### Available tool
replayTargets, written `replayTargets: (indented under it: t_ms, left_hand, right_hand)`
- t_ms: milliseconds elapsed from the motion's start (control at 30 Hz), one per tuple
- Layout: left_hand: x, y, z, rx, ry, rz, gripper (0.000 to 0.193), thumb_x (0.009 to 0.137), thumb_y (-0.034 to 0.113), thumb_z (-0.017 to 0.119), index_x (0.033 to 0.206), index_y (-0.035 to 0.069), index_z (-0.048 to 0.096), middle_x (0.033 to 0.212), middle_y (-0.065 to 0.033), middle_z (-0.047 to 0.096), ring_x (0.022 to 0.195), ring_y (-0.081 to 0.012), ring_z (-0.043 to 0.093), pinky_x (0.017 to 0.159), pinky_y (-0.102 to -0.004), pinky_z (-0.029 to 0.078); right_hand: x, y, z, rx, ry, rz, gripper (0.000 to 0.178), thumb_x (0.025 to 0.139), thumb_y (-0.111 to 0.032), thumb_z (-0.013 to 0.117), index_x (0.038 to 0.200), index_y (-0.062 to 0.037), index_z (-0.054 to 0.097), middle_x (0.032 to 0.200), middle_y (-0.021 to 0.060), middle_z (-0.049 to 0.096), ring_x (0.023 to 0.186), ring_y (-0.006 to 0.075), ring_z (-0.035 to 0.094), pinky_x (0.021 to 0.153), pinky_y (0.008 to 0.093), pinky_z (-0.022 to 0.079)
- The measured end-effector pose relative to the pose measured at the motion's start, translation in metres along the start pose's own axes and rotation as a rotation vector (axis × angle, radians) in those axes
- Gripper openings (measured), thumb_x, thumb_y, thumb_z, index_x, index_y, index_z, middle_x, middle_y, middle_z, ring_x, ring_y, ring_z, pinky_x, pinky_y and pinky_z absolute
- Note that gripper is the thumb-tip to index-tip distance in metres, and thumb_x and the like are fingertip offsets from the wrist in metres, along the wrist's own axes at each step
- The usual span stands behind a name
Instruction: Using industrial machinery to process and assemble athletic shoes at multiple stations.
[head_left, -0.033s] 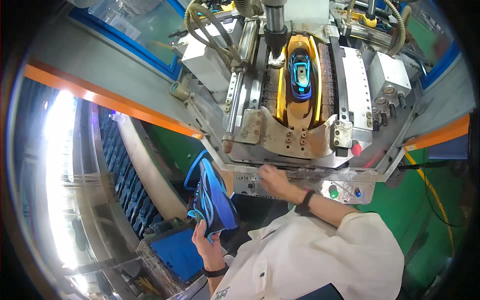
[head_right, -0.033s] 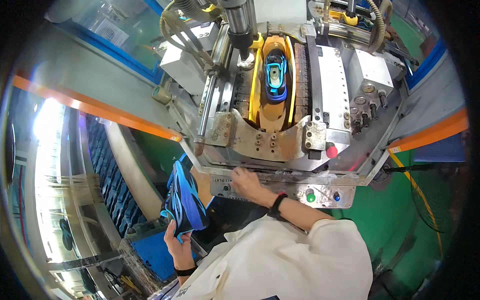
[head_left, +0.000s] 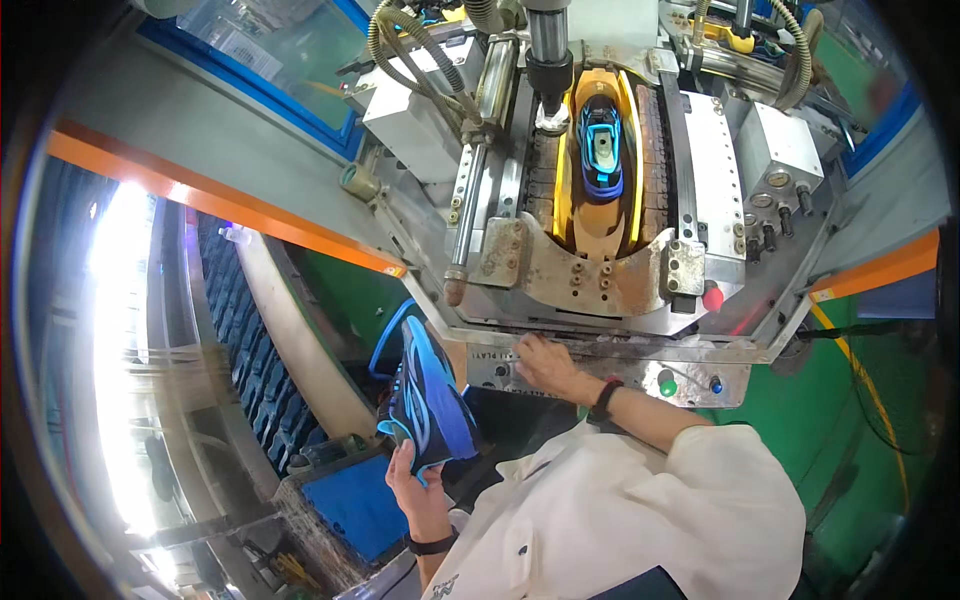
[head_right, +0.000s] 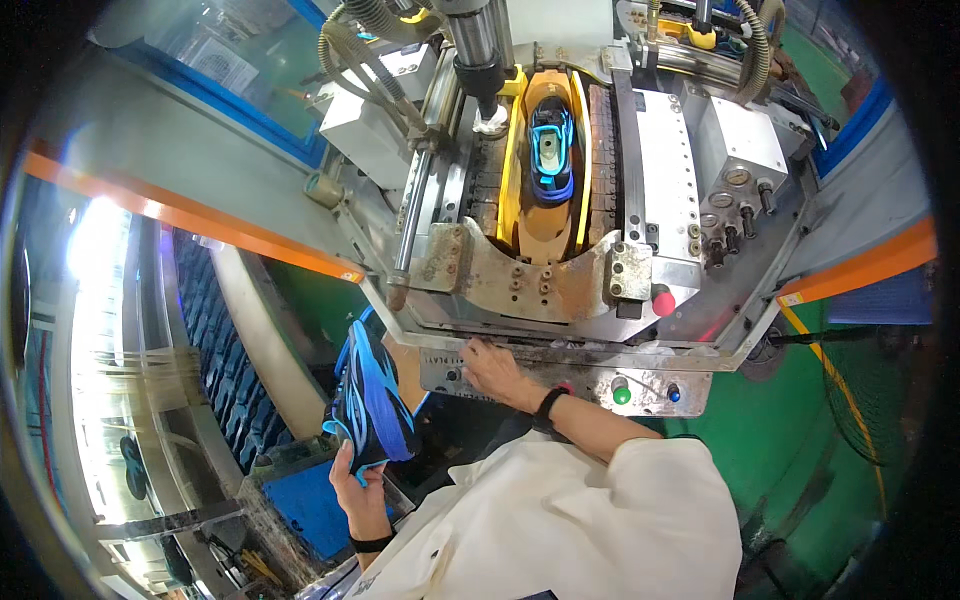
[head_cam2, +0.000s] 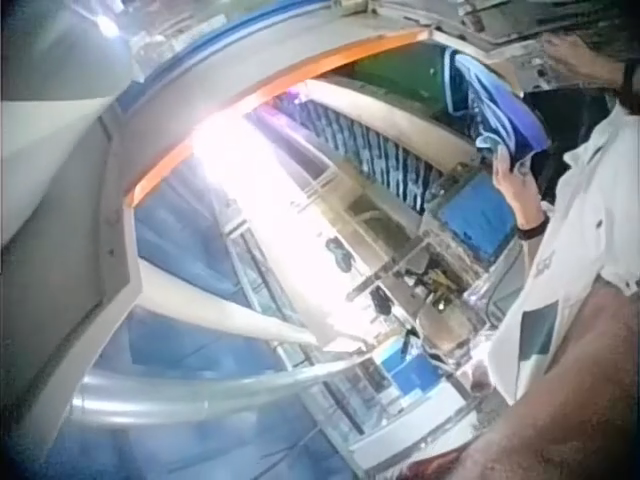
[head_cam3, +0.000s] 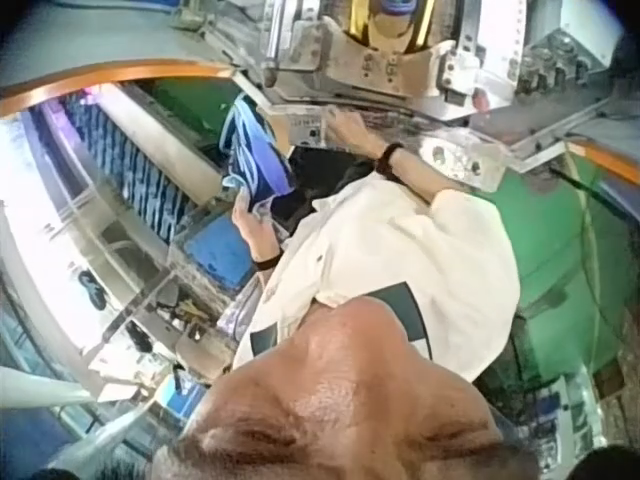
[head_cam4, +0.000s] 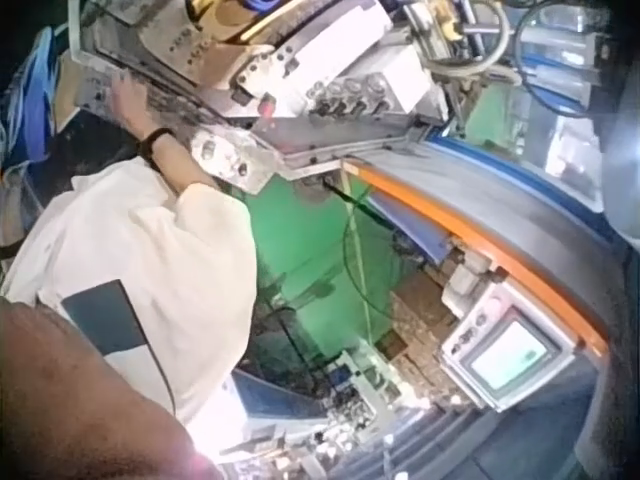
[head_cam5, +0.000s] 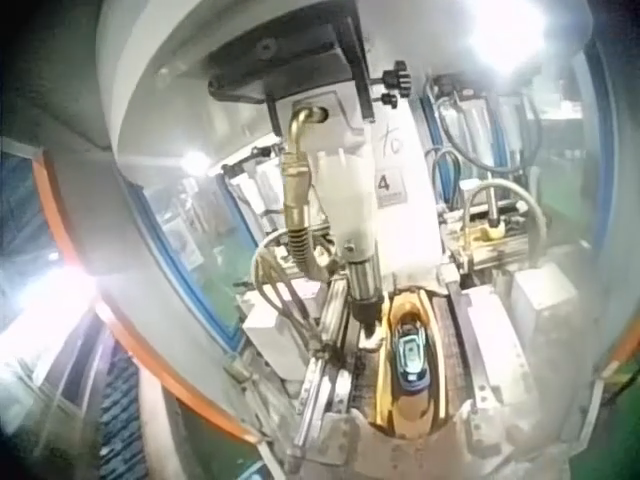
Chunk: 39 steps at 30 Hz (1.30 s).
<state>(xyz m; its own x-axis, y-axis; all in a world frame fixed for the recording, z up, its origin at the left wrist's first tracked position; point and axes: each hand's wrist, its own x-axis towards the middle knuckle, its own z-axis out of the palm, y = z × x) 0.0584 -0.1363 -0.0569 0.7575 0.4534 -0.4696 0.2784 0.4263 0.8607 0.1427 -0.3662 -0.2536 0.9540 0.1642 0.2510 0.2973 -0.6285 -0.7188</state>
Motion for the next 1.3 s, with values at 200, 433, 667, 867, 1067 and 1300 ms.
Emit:
replayTargets:
  t_ms: [200,433,667,867,1067,1300]
  left_hand:
    - [-0.023,-0.010,0.006,-0.006,0.135,0.039,0.021,0.082,0.017,0.070,0.095,0.003,0.062,0.084,-0.0040,0.063,0.071,-0.0177,0.064,0.056,-0.0288,0.050]
    - [-0.032,-0.026,-0.011,-0.046,0.035,0.038,0.024,0.081,0.017,0.071,0.098,0.002,0.061,0.094,-0.0063,0.064,0.085,-0.0189,0.065,0.062,-0.0320,0.053]
    - [-0.063,-0.046,-0.029,-0.047,0.028,0.041,0.025,0.087,0.016,0.062,0.107,0.001,0.064,0.101,-0.0071,0.066,0.094,-0.0188,0.064,0.078,-0.0334,0.053]
    - [-0.101,-0.062,-0.067,-0.139,0.278,0.056,0.018,0.087,0.012,0.063,0.103,0.003,0.065,0.099,-0.0064,0.068,0.088,-0.0178,0.066,0.073,-0.0344,0.057]
    - [-0.133,-0.136,-0.159,-0.252,0.534,-0.081,0.028,0.087,0.018,0.064,0.106,-0.002,0.064,0.097,-0.0073,0.066,0.083,-0.0178,0.063,0.068,-0.0304,0.051]
    - [-0.193,-0.166,-0.288,-0.657,0.897,-0.021,0.030,0.083,0.009,0.068,0.106,-0.010,0.063,0.102,-0.0187,0.066,0.089,-0.0309,0.068,0.075,-0.0440,0.060]
  right_hand:
    - [-0.010,0.046,0.045,-0.160,-0.152,-0.040,0.017,0.087,-0.017,0.055,0.101,-0.0076,0.054,0.104,0.0114,0.047,0.108,0.0310,0.050,0.079,0.0448,0.051]
    - [-0.022,0.043,0.044,-0.004,-0.140,0.033,0.023,0.085,-0.021,0.058,0.105,-0.0099,0.056,0.110,0.0118,0.048,0.107,0.0331,0.053,0.084,0.0486,0.048]
    - [-0.016,0.058,0.052,-0.065,-0.184,0.039,0.027,0.079,-0.025,0.061,0.104,-0.0136,0.058,0.114,0.0120,0.054,0.099,0.0363,0.059,0.079,0.0513,0.051]
    - [-0.006,0.056,0.068,-0.102,-0.146,-0.011,0.021,0.079,-0.020,0.063,0.099,-0.0161,0.059,0.109,0.0099,0.056,0.095,0.0360,0.059,0.074,0.0487,0.050]
    - [0.001,0.068,0.061,0.002,-0.359,-0.046,0.030,0.079,-0.012,0.065,0.107,-0.0029,0.058,0.104,0.0151,0.055,0.101,0.0335,0.055,0.089,0.0421,0.045]
    - [0.097,-0.083,0.086,0.145,-0.234,-0.374,0.021,0.082,-0.008,0.064,0.102,-0.0006,0.061,0.086,0.0104,0.064,0.078,0.0221,0.062,0.072,0.0327,0.051]
